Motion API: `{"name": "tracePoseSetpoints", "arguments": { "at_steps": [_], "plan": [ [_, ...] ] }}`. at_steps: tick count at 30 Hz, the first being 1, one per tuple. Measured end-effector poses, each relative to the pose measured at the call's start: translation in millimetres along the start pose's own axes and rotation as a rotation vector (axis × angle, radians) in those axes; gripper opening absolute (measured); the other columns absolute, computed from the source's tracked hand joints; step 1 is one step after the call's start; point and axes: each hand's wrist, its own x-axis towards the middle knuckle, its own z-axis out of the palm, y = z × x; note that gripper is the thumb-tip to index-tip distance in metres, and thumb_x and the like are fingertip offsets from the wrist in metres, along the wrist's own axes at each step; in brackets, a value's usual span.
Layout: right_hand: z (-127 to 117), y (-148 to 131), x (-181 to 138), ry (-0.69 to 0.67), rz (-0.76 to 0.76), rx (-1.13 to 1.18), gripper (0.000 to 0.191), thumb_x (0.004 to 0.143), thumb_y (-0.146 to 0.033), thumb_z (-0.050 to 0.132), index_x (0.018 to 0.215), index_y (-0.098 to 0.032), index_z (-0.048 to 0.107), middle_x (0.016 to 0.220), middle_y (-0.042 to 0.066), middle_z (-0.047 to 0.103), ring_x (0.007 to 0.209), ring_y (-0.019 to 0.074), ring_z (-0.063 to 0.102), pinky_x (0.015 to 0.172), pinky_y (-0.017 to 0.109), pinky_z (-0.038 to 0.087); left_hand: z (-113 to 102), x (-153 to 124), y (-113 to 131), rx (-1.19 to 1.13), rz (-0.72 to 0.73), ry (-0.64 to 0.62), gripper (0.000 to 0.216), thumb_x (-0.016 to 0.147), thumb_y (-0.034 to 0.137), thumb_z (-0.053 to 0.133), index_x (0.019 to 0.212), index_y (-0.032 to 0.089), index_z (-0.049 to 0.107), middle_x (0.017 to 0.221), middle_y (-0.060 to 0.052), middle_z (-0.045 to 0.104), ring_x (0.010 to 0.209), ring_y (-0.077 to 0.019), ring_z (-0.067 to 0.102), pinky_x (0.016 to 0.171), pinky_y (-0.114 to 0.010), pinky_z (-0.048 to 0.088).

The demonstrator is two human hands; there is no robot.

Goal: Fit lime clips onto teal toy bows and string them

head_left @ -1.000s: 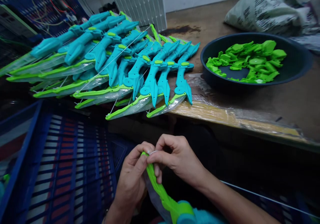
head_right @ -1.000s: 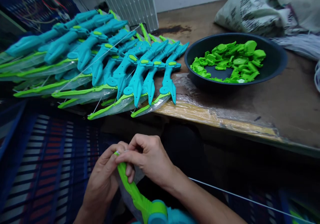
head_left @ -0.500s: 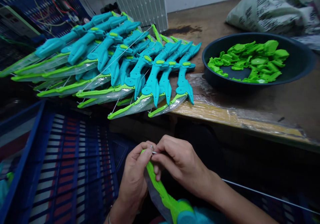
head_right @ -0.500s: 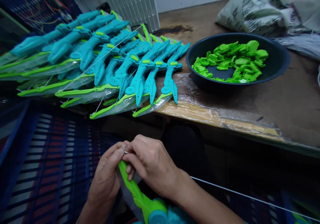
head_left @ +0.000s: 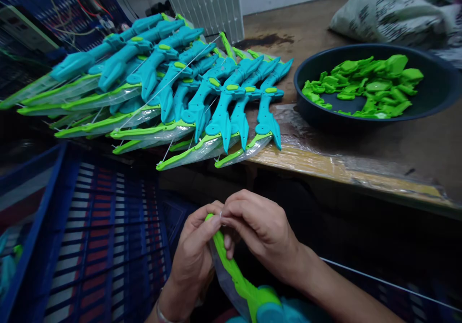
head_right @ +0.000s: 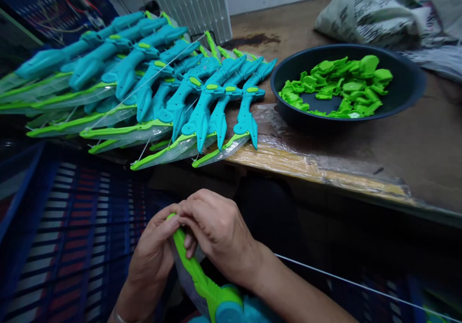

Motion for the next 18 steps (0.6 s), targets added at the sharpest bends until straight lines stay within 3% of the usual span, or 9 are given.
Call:
{"name": "tracePoseSetpoints", "arguments": {
  "at_steps": [5,18],
  "plan": [
    [-1.4,-2.9,-3.4,-0.029,0.037,0.066,0.018,0.101,-0.012,0.049,0.104,-0.018,0.066,0.097,0.006,0.065,0.082,0.0129,0.064,0.072,0.025,0.057,-0.3,1.4,0.9,0.019,0.006,-0.017,0.014,0.088,0.027,0.070,0.083,0.015,0.076,0.064,-0.001,0.061,0.049,-0.0120,0.060,0.045,-0.020,0.051],
    [-4.0,-9.0,0.5,-0.061,0.196,0.295,0.018,0.099,-0.009,0.052,0.101,-0.017,0.068,0.094,0.003,0.060,0.075,0.0092,0.066,0.061,0.017,0.058,-4.1,-1.9,2.5,0.085,0.042,-0.052,0.011,0.091,0.024,0.066,0.089,0.018,0.076,0.069,0.000,0.061,0.049,-0.0114,0.061,0.046,-0.021,0.052]
  ]
}}
